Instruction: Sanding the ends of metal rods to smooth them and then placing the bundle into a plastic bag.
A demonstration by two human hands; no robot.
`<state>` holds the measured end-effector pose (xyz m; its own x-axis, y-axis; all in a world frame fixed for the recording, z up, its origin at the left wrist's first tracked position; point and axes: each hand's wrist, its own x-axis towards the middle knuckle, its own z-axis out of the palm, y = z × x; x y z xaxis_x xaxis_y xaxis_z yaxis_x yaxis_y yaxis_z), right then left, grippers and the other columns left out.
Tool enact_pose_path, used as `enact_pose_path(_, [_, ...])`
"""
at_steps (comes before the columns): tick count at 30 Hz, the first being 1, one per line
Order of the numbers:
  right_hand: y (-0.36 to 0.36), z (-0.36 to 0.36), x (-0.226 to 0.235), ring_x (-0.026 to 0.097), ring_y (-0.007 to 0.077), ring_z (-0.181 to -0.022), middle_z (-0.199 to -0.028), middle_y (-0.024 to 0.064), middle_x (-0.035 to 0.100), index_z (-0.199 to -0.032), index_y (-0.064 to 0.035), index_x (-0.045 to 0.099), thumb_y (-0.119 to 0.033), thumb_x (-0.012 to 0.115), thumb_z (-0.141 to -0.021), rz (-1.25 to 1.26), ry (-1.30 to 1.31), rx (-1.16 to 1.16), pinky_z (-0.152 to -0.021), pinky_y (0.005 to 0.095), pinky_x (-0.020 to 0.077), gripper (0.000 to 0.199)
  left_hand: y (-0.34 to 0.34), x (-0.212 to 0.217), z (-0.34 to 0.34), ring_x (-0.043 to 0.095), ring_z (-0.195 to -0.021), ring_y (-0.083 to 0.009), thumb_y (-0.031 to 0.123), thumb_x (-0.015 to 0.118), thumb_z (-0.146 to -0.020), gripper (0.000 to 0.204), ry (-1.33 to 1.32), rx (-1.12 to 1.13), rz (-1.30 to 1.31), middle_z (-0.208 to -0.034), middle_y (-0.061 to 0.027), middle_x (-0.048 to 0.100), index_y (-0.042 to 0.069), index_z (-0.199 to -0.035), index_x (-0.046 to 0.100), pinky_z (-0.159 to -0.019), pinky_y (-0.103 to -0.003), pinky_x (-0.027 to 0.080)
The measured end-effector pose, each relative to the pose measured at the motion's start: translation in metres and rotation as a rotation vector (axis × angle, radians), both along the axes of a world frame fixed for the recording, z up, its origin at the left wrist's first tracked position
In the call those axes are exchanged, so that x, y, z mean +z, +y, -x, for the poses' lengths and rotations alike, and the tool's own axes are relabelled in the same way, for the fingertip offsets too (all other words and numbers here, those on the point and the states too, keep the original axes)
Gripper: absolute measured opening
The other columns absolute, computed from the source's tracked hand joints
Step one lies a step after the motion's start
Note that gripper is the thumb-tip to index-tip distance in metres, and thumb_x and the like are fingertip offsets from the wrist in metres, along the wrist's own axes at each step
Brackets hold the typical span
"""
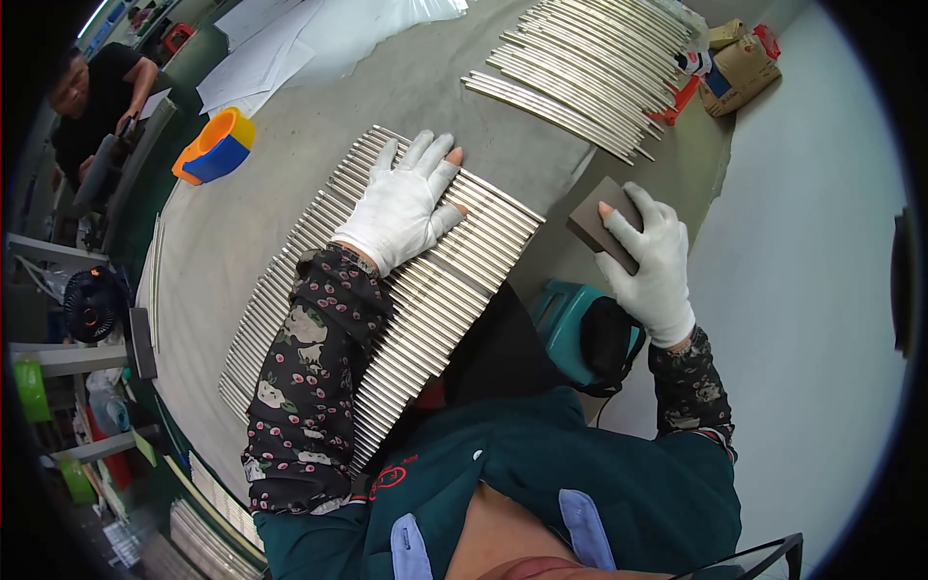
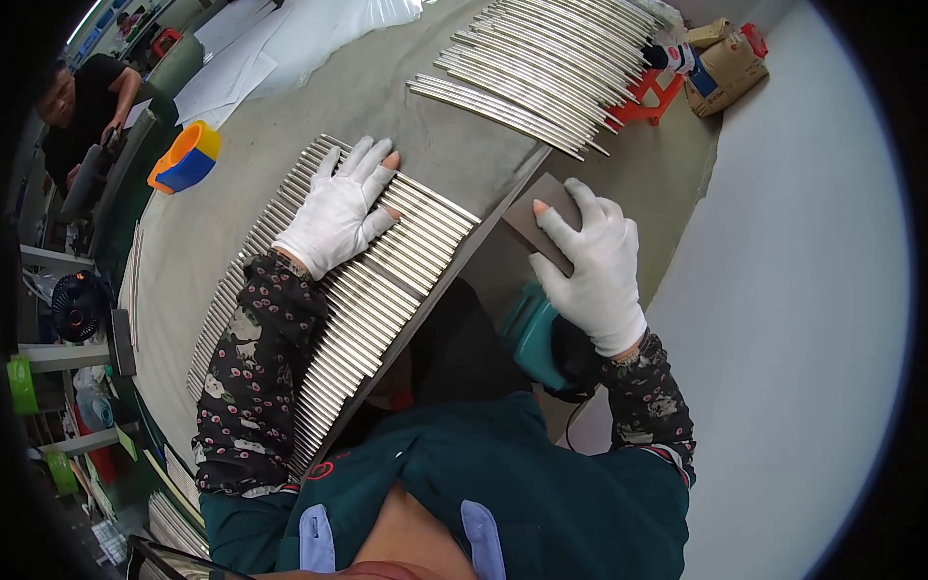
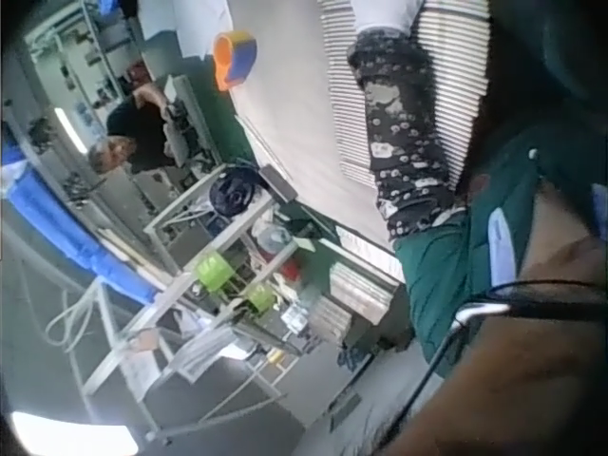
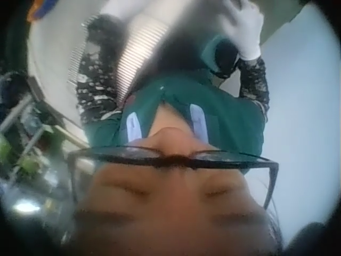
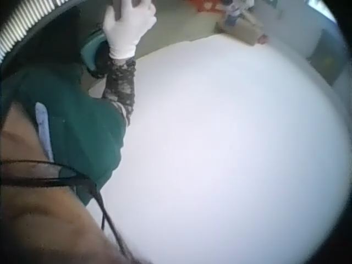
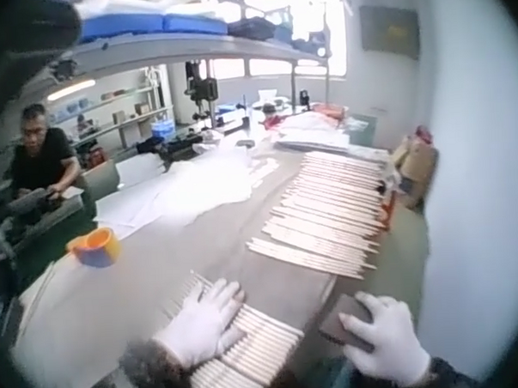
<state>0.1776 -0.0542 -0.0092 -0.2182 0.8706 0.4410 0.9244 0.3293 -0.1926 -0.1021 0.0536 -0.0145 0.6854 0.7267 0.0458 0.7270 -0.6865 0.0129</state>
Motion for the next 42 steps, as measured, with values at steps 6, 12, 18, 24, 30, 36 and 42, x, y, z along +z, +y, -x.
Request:
enact_pose_path(6, [-0.02,0.039,-0.002,0.05,0.0306,-0.102,-0.125,0.0165,0.049,-0.108,-0.016,0.063,-0.019,0.074,-0.06,0.054,0.015,0.051,-0.079,0.0386,0.0392,0.049,-0.014,-0.004,0.031,0.024,-0.137,-0.0319,0.046,0.042,-0.091,0.063,0.015,-0.02,0.0,-0.145,-0.016,0.03,0.003,-0.138,0.034,-0.111,-0.05,0.015])
enact_pose_path(12, [-0.017,0.063,-0.009,0.05,0.0305,-0.101,-0.124,0.0165,0.05,-0.107,-0.0158,0.063,-0.019,0.074,-0.06,0.047,0.03,0.079,-0.079,0.0388,0.0395,0.049,-0.017,-0.008,0.038,0.023,-0.138,-0.0289,0.042,0.046,-0.089,0.063,-0.005,-0.007,0.025,-0.145,-0.0149,0.031,0.002,-0.137,0.035,-0.112,-0.048,0.014])
enact_pose_path(18, [-0.007,0.026,-0.02,0.05,0.0311,-0.101,-0.123,0.0168,0.05,-0.108,-0.0152,0.063,-0.018,0.074,-0.058,0.051,0.086,0.032,-0.08,0.0394,0.0396,0.051,-0.004,-0.013,0.018,0.024,-0.137,-0.0293,0.043,0.046,-0.089,0.062,0.01,0.001,0.017,-0.144,-0.0148,0.033,0.003,-0.136,0.037,-0.112,-0.048,0.015])
enact_pose_path(24, [-0.012,0.052,-0.01,0.051,0.0306,-0.105,-0.125,0.0185,0.048,-0.108,-0.0153,0.061,-0.022,0.074,-0.06,0.144,0.235,0.407,-0.08,0.0381,0.0395,0.051,0.006,-0.017,0.0,0.025,-0.136,-0.0313,0.044,0.046,-0.089,0.061,0.005,0.024,0.048,-0.144,-0.0148,0.033,0.004,-0.134,0.039,-0.111,-0.049,0.016])
enact_pose_path(30, [0.01,0.022,-0.039,0.051,0.0323,-0.104,-0.123,0.0184,0.049,-0.112,-0.014,0.06,-0.021,0.073,-0.063,-0.016,0.011,-0.136,-0.079,0.039,0.0404,0.051,-0.003,-0.019,0.007,0.024,-0.137,-0.0296,0.044,0.046,-0.089,0.058,-0.018,0.037,0.05,-0.144,-0.0136,0.033,0.005,-0.133,0.042,-0.111,-0.049,0.016])
enact_pose_path(36, [-0.037,0.084,-0.022,0.052,0.0318,-0.102,-0.125,0.0174,0.047,-0.116,-0.0165,0.057,-0.021,0.073,-0.063,0.044,0.158,0.339,-0.08,0.0403,0.0406,0.055,-0.012,-0.018,0.028,0.026,-0.136,-0.0262,0.046,0.044,-0.09,0.058,-0.005,0.019,-0.022,-0.143,-0.0114,0.036,0.006,-0.132,0.045,-0.112,-0.047,0.017])
enact_pose_path(42, [-0.04,0.092,-0.011,0.053,0.0326,-0.097,-0.122,0.0204,0.051,-0.111,-0.0116,0.061,-0.018,0.073,-0.061,-0.083,0.135,0.172,-0.078,0.0407,0.0428,0.052,-0.016,-0.019,0.041,0.026,-0.136,-0.0302,0.045,0.045,-0.09,0.056,-0.051,0.013,-0.003,-0.143,-0.0128,0.035,0.004,-0.13,0.044,-0.111,-0.049,0.018])
